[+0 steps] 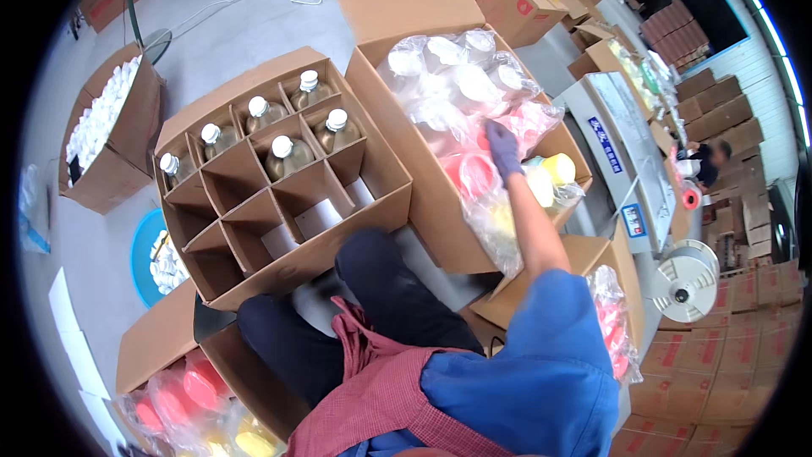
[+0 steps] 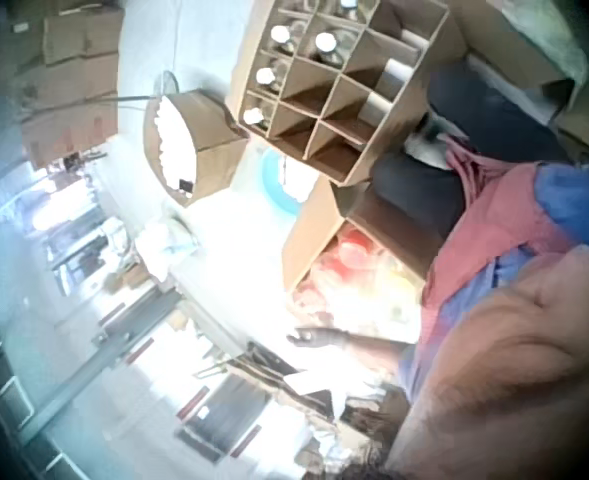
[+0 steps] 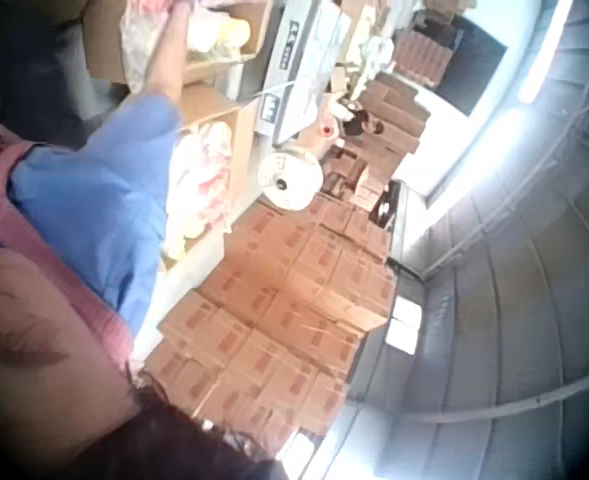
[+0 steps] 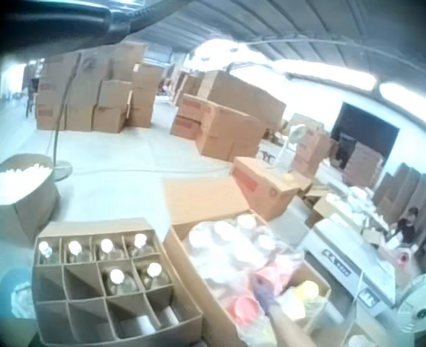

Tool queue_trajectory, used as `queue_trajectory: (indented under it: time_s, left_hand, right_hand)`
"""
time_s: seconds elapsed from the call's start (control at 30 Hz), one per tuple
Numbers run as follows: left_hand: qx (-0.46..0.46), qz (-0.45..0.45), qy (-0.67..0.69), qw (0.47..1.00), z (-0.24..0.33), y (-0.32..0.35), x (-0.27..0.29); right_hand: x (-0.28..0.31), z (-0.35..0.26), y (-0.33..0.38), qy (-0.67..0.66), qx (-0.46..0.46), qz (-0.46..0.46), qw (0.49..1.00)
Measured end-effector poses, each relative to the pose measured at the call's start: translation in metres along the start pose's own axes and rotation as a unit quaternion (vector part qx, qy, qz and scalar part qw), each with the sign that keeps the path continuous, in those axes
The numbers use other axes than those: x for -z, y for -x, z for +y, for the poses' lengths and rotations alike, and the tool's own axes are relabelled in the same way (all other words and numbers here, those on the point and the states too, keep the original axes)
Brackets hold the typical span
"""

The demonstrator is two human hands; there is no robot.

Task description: The person assembles plastic containers by placing internal metal components and lids onto buckets and then packs the finished containers into large cardboard boxes with dividers.

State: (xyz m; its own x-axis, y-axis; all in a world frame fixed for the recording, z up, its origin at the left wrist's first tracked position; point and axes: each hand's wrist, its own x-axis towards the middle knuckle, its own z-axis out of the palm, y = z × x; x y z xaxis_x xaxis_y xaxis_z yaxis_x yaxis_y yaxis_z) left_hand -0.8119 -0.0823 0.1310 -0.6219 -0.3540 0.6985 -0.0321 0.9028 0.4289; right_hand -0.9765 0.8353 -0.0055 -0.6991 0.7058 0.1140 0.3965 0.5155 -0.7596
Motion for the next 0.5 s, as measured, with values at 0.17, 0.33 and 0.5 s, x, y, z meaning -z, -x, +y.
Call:
queue_trajectory:
  time_s: [0.17,0.33,0.5]
  left_hand:
    - [0.063,-0.328,0.090,0.938,0.183,0.058,-0.128]
    - [-0.178,-0.423,0.124,0.880,0.295,0.118,-0.204]
    - [-0.251,-0.478,0.009,0.842,0.330,0.119,-0.252]
  right_hand:
    - [-0.132,-0.025,-0.033,0.028,0.114,-0.109,0.987]
    - [-0.089,0.038,-0.042,-0.124,0.142,-0.288,0.939]
    - [-0.111,0.092,-0.120,-0.113,0.124,-0.279,0.945]
